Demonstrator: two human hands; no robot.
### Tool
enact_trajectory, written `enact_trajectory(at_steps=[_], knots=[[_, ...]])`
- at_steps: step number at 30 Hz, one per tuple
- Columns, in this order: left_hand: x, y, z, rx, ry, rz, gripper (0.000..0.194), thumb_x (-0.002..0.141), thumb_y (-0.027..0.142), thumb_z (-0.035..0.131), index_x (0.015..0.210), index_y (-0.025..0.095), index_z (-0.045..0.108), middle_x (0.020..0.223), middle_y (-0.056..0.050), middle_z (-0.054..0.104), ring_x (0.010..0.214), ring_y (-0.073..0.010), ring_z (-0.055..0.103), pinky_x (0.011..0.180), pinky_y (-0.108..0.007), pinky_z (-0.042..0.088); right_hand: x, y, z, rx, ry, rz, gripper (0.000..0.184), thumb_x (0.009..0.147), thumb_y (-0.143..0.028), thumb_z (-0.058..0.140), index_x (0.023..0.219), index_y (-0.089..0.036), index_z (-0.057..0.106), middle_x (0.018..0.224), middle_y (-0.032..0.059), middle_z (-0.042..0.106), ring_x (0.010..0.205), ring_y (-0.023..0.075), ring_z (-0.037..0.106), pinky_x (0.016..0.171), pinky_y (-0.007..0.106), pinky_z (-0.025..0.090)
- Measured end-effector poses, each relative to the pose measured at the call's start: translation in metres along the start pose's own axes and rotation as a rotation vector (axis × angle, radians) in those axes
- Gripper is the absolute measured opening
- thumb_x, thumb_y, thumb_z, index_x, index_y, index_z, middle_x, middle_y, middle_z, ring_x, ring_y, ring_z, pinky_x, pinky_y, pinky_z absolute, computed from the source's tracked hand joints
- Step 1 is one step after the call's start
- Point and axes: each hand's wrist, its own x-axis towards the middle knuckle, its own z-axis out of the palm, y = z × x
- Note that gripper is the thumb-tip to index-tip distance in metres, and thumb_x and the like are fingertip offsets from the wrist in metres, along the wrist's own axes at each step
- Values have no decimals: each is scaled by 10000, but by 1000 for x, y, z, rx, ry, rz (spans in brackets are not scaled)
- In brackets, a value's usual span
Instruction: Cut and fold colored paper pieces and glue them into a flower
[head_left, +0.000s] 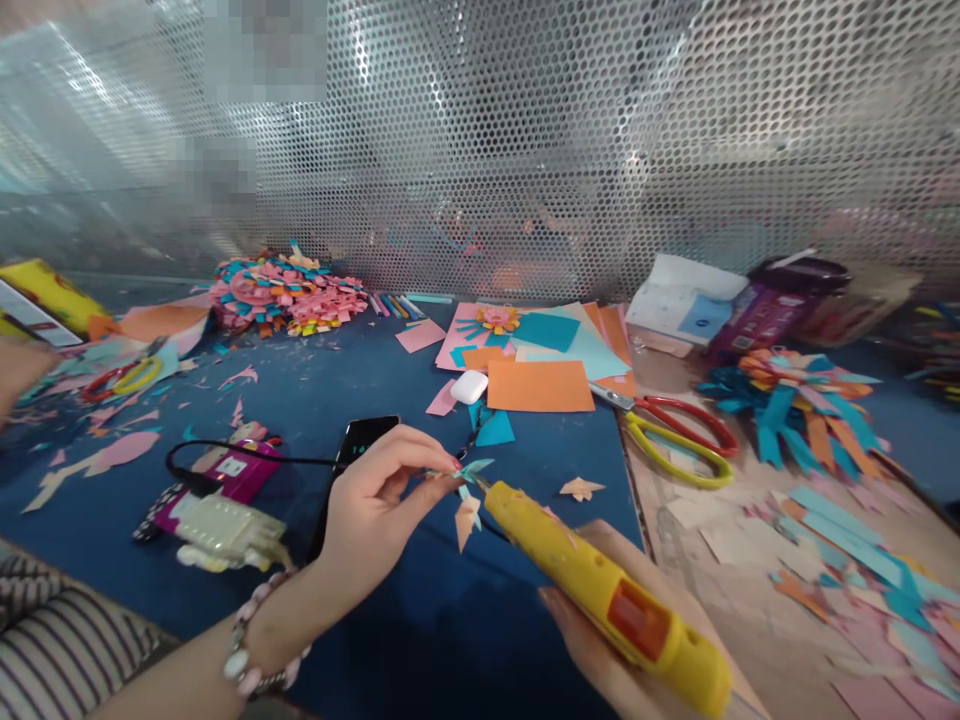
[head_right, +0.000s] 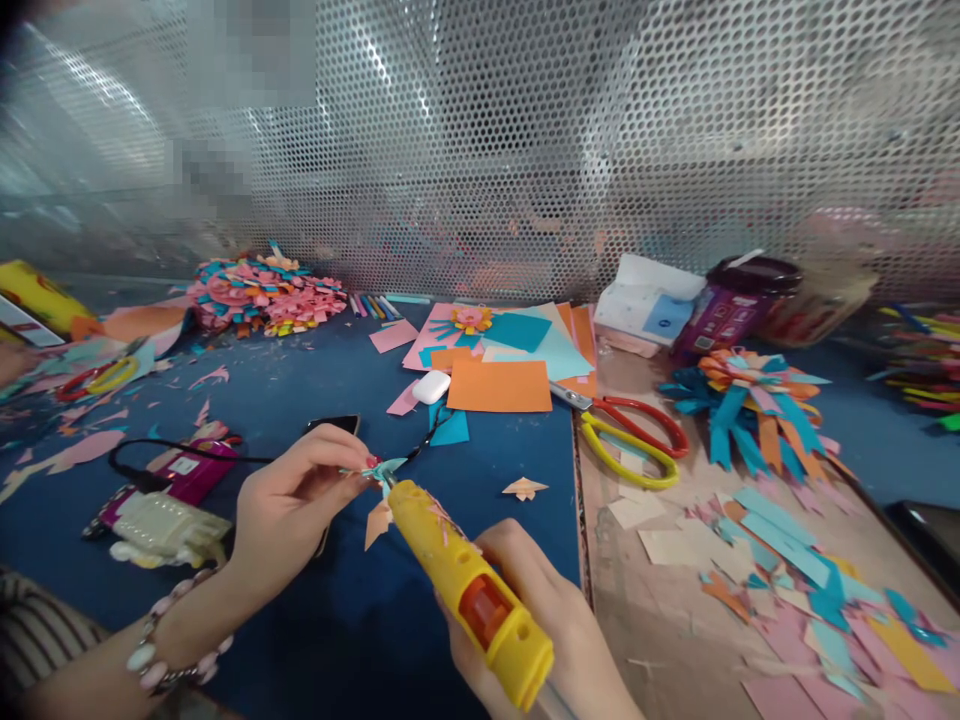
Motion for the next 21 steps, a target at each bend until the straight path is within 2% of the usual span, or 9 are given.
enact_trajectory(at_steps=[2, 8, 12, 14, 17, 19, 21], knots=[[0, -1, 0, 3, 6, -9, 68, 768, 136, 679, 793, 199, 687, 811, -37, 637, 764, -145, 610, 638, -232, 493, 0, 4, 3, -52, 38, -43, 102, 834, -358, 580, 846, -300, 497, 734, 14, 579, 593, 171, 573, 583, 283, 472], [1, -1, 2, 27, 5, -24, 74, 780, 134, 662, 801, 199, 691, 815, -36, 630, 766, -140, 599, 618, -216, 486, 5, 13, 4, -169, -9, -49, 111, 782, -310, 578, 870, -285, 514, 815, 7, 583, 635, 163, 607, 553, 265, 454], [2, -2, 2, -18, 22, -62, 23, 782, 164, 664, 780, 183, 676, 812, -35, 622, 747, -140, 601, 632, -229, 511, 7, 4, -3, -152, 18, -54, 100, 824, -352, 545, 840, -258, 515, 780, 13, 591, 629, 154, 585, 568, 263, 471], [3, -5, 2, -96, 74, -100, 18, 774, 182, 677, 773, 175, 660, 806, -28, 606, 721, -136, 600, 627, -237, 521, 16, -4, -12, -104, 32, -36, 150, 852, -384, 528, 905, -245, 514, 777, 24, 600, 616, 159, 574, 551, 269, 482], [4, -7, 1, -247, 111, -168, 45, 764, 180, 688, 766, 174, 644, 806, -15, 585, 681, -127, 601, 615, -247, 530, 52, -12, -22, 22, -53, 37, 258, 881, -407, 520, 1045, -211, 486, 761, 19, 598, 518, 132, 541, 468, 258, 472], [4, -7, 0, -361, 24, -206, 39, 767, 161, 683, 772, 176, 647, 806, -14, 581, 662, -127, 607, 592, -255, 536, 94, -15, -19, 138, -120, 89, 283, 902, -441, 491, 1041, -195, 475, 667, -10, 556, 413, 101, 484, 391, 236, 431], [3, -5, 0, -455, -115, -224, 42, 770, 137, 675, 781, 172, 656, 808, -19, 582, 649, -128, 613, 580, -265, 544, 143, -17, -3, 210, -228, 82, 303, 933, -473, 425, 950, -178, 490, 631, 5, 553, 421, 105, 511, 373, 220, 416]])
